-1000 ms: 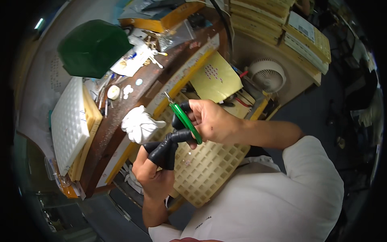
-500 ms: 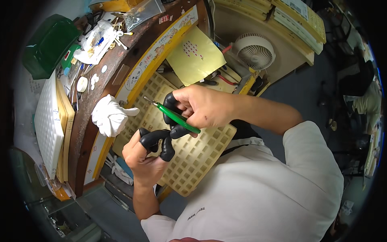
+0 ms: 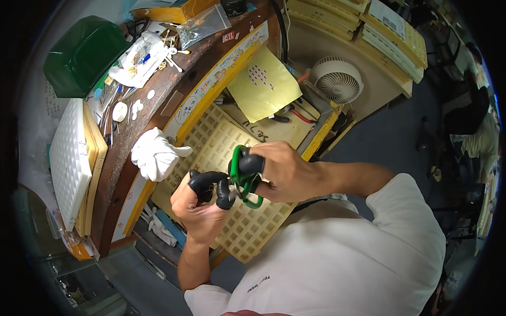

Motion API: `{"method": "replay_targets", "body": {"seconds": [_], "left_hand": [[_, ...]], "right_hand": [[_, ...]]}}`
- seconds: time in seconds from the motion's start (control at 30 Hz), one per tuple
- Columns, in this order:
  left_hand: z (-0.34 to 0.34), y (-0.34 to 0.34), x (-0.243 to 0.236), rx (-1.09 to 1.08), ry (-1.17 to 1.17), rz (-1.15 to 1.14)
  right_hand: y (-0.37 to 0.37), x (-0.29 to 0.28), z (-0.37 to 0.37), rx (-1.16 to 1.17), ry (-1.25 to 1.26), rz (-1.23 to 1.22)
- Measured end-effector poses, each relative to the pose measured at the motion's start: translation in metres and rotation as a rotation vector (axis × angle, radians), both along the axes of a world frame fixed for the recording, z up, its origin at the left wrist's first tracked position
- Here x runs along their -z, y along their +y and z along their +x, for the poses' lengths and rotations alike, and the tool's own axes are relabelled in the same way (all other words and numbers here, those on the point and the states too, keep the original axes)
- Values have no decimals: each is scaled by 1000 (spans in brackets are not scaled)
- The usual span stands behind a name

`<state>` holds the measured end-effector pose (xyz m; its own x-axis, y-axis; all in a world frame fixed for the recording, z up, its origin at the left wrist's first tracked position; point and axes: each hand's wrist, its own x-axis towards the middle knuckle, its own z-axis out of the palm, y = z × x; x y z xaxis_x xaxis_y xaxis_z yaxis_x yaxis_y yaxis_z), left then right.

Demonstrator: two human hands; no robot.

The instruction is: Trimming excess rubber from a jewelry casting mold using diagonal pliers.

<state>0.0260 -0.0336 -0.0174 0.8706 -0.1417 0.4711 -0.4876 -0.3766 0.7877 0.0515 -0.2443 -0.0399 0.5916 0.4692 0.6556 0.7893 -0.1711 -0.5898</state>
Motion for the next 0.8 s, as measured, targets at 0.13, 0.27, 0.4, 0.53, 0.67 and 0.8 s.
{"method": "replay_targets", "body": {"seconds": [0.13,0.27,0.4,0.53,0.67,0.8], "left_hand": [[-1,-2,-2,3,43,-20],[2,0,-2,48,50,12],[3,6,1,79,-239,279],[4,5,-3,86,-342,387],[12,16,5,-26,-330,269],[11,16,-13,-120,-295,168]], "right_hand": [[-2,2,0,-37,-237,-3],[0,-5,-7,-65,515,141],[-2,-13,2,-235,1138,400],[-9,0,6,-442,1347,568],[-14,-1,4,-545,1338,623],[-9,-6,-1,-208,1191,302]]}}
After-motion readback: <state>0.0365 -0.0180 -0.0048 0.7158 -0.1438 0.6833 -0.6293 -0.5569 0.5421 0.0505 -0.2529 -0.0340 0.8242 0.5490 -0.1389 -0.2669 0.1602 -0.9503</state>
